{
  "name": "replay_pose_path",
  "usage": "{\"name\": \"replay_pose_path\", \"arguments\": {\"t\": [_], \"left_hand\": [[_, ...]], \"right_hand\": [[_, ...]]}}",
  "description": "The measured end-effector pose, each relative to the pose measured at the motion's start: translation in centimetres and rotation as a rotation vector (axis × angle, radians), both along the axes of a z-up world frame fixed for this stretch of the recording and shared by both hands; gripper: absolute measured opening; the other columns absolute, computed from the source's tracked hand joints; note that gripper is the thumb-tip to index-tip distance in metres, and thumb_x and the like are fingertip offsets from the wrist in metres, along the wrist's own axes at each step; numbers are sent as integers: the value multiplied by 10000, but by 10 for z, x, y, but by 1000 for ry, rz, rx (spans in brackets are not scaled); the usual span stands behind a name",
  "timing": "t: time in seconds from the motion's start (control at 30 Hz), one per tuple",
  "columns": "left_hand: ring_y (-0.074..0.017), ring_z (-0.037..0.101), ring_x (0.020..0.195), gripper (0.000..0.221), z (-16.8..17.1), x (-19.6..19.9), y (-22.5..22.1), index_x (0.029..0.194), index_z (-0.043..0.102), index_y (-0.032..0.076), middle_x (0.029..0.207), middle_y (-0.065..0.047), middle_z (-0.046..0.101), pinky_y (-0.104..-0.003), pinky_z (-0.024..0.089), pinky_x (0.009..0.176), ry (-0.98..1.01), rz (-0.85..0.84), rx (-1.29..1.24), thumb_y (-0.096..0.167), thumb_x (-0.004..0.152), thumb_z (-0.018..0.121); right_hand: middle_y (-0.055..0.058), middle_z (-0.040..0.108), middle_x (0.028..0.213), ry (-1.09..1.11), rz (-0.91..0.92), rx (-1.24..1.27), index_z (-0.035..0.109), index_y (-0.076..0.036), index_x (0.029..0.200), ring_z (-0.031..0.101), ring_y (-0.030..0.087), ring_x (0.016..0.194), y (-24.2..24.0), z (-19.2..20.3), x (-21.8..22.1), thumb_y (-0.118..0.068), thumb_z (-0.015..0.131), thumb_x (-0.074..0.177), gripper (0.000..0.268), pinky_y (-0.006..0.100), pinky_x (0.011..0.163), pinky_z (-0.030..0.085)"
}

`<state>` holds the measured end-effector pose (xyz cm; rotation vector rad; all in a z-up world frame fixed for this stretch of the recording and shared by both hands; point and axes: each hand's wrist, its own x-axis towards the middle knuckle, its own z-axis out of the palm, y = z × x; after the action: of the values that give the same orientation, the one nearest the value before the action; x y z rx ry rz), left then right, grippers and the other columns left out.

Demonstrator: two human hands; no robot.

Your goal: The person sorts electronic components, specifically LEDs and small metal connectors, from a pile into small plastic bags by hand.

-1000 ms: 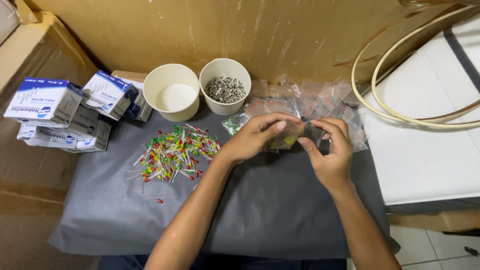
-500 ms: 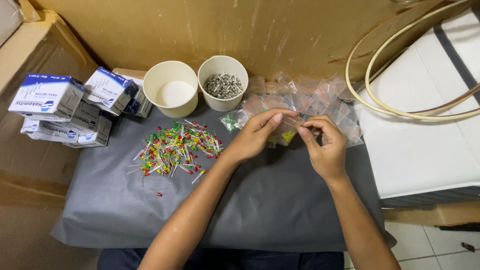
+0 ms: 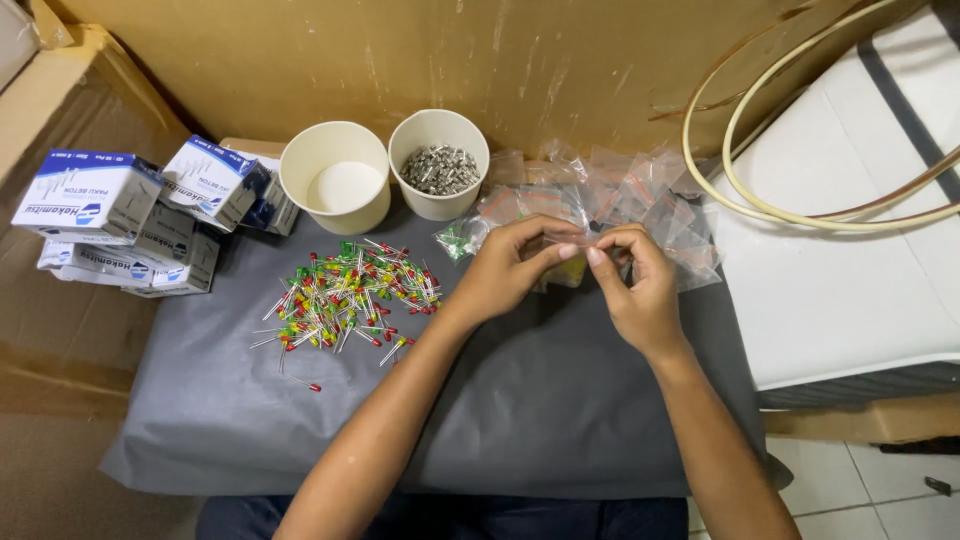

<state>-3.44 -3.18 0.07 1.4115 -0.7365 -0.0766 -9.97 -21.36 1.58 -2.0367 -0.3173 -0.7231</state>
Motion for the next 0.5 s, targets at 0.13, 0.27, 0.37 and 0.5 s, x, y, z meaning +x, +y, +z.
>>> {"name": "replay_pose_path", "arguments": {"t": [0.13,0.27,0.37,0.5], "left_hand": [[-242,721,995,175,3,-2,-1,1104,764,94,972,-90,752,-398,557,934,-64,40,14,154,940,744],[-225,731,957,122,0,3,1,1047,780,121,952,-50,762,-368,555,907,-167,54,48,133,929,752],[-250,735,930,96,4,4,1,1014,774,97,942,-64,756,-375,563,877,-238,88,54,110,922,750],[-290,737,890,54,3,5,1,966,756,66,918,-90,745,-393,573,828,-328,129,68,73,914,741]], "right_hand": [[77,679,937,-2,4,-11,663,-9,1032,639,153,860,3,6,-1,-89,764,970,143,267,753,472],[76,700,928,-4,-16,-83,704,-20,991,646,174,841,4,9,-1,-82,739,986,72,282,752,474],[75,697,912,-8,-19,-97,710,-21,980,647,188,840,5,12,-1,-68,729,989,52,304,761,478],[76,688,897,-25,-15,-104,714,-21,961,656,209,855,6,14,-3,-51,738,980,43,331,784,493]]}}
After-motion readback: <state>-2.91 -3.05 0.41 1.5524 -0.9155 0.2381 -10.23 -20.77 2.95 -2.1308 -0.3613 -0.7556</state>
